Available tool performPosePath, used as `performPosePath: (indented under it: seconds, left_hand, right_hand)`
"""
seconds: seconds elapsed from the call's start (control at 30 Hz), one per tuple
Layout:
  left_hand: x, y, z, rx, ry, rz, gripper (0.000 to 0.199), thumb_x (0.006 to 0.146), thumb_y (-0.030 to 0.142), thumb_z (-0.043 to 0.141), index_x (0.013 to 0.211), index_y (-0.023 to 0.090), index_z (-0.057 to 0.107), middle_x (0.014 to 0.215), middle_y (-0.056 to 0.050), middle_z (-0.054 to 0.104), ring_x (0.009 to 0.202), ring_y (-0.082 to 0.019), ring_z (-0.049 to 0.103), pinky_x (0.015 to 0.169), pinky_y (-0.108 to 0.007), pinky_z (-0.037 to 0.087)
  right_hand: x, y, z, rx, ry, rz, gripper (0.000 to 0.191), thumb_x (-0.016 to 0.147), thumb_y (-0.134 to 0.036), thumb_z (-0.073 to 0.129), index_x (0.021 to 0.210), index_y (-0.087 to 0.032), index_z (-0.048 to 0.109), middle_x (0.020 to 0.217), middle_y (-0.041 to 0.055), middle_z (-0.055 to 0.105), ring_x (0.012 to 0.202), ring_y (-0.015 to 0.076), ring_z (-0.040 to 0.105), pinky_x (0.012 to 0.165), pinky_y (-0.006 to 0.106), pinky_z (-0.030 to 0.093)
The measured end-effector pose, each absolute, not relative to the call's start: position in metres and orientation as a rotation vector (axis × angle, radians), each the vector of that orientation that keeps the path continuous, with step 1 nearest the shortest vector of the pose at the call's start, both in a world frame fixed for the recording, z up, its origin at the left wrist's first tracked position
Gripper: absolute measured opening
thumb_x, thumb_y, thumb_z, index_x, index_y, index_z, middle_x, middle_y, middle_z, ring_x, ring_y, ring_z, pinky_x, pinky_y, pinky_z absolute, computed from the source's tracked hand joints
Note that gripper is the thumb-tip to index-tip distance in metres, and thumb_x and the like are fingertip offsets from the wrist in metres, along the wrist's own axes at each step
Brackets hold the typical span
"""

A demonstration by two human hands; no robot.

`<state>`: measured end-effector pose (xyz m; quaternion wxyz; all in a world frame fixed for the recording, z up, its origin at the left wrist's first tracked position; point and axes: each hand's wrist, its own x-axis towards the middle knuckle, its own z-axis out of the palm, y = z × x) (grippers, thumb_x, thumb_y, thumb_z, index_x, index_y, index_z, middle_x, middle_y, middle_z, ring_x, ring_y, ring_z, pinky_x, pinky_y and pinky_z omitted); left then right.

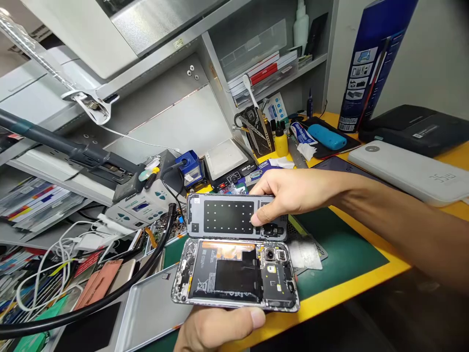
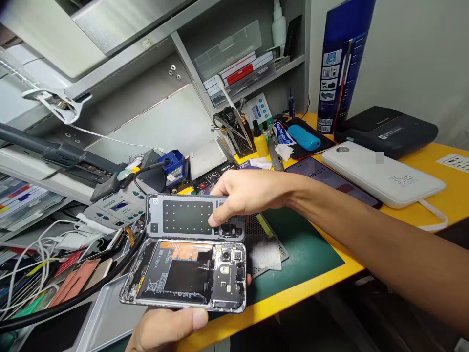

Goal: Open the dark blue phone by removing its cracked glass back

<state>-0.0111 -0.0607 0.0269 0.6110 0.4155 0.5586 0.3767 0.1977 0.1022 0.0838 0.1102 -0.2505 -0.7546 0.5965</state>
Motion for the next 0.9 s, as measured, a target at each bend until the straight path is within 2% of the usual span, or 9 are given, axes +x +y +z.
performPosePath:
  seconds: [0.13, 0.2, 0.4, 0.53, 0.73, 0.83, 0.9]
  left_hand:
    - [-0.001, -0.053, 0.031, 0.936, 1.249, 0.867, 0.069, 0.056, 0.059, 0.088, 0.115, 0.027, 0.074, 0.113, -0.008, 0.077, 0.113, -0.042, 0.067, 0.098, -0.054, 0.055]
    - [0.004, -0.051, 0.033, 0.928, 1.231, 0.878, 0.079, 0.048, 0.060, 0.090, 0.118, 0.026, 0.074, 0.108, -0.009, 0.078, 0.110, -0.045, 0.068, 0.099, -0.057, 0.054]
    - [0.010, -0.049, 0.035, 0.921, 1.157, 0.920, 0.085, 0.051, 0.057, 0.089, 0.129, 0.028, 0.069, 0.108, -0.009, 0.078, 0.107, -0.045, 0.070, 0.102, -0.060, 0.053]
    - [0.003, -0.050, 0.035, 0.908, 1.102, 0.940, 0.080, 0.056, 0.046, 0.090, 0.130, 0.026, 0.069, 0.112, -0.010, 0.077, 0.118, -0.044, 0.066, 0.107, -0.058, 0.050]
    - [-0.006, -0.048, 0.031, 0.866, 0.993, 0.957, 0.079, 0.061, 0.033, 0.088, 0.135, 0.023, 0.064, 0.125, -0.011, 0.073, 0.128, -0.043, 0.059, 0.115, -0.055, 0.043]
    - [-0.007, -0.045, 0.026, 0.801, 0.878, 0.988, 0.084, 0.065, 0.028, 0.085, 0.143, 0.021, 0.056, 0.133, -0.012, 0.068, 0.132, -0.043, 0.056, 0.118, -0.060, 0.037]
    - [-0.007, -0.044, 0.021, 0.739, 0.780, 1.075, 0.081, 0.071, 0.021, 0.080, 0.146, 0.023, 0.052, 0.136, -0.011, 0.067, 0.133, -0.040, 0.055, 0.118, -0.061, 0.036]
  right_hand:
    - [0.199, 0.103, 0.083, -0.710, -2.131, 1.811, 0.012, 0.079, -0.027, 0.076, 0.085, -0.017, 0.077, 0.084, 0.0004, 0.078, 0.071, 0.0139, 0.069, 0.066, 0.022, 0.052]
    - [0.199, 0.103, 0.081, -0.694, -2.077, 1.857, 0.011, 0.078, -0.026, 0.077, 0.086, -0.018, 0.077, 0.085, 0.0000, 0.078, 0.071, 0.0138, 0.070, 0.067, 0.023, 0.054]
    - [0.198, 0.104, 0.074, -0.685, -1.958, 1.954, 0.015, 0.077, -0.028, 0.080, 0.084, -0.016, 0.075, 0.081, 0.0000, 0.076, 0.066, 0.0131, 0.067, 0.067, 0.025, 0.055]
    - [0.196, 0.103, 0.074, -0.734, -1.903, 1.978, 0.016, 0.076, -0.029, 0.081, 0.084, -0.016, 0.076, 0.078, 0.0002, 0.075, 0.067, 0.0131, 0.068, 0.069, 0.025, 0.055]
    - [0.191, 0.106, 0.066, -0.756, -1.680, 2.117, 0.018, 0.072, -0.024, 0.085, 0.084, -0.013, 0.076, 0.076, 0.0025, 0.075, 0.061, 0.0113, 0.066, 0.059, 0.020, 0.056]
    - [0.186, 0.111, 0.057, -0.780, -1.556, 2.185, 0.020, 0.080, -0.027, 0.079, 0.090, -0.011, 0.075, 0.080, 0.0075, 0.075, 0.062, 0.0149, 0.069, 0.055, 0.024, 0.059]
    - [0.182, 0.113, 0.051, -0.774, -1.486, 2.243, 0.024, 0.090, -0.033, 0.069, 0.098, -0.011, 0.071, 0.090, 0.0113, 0.076, 0.071, 0.0202, 0.073, 0.059, 0.031, 0.063]
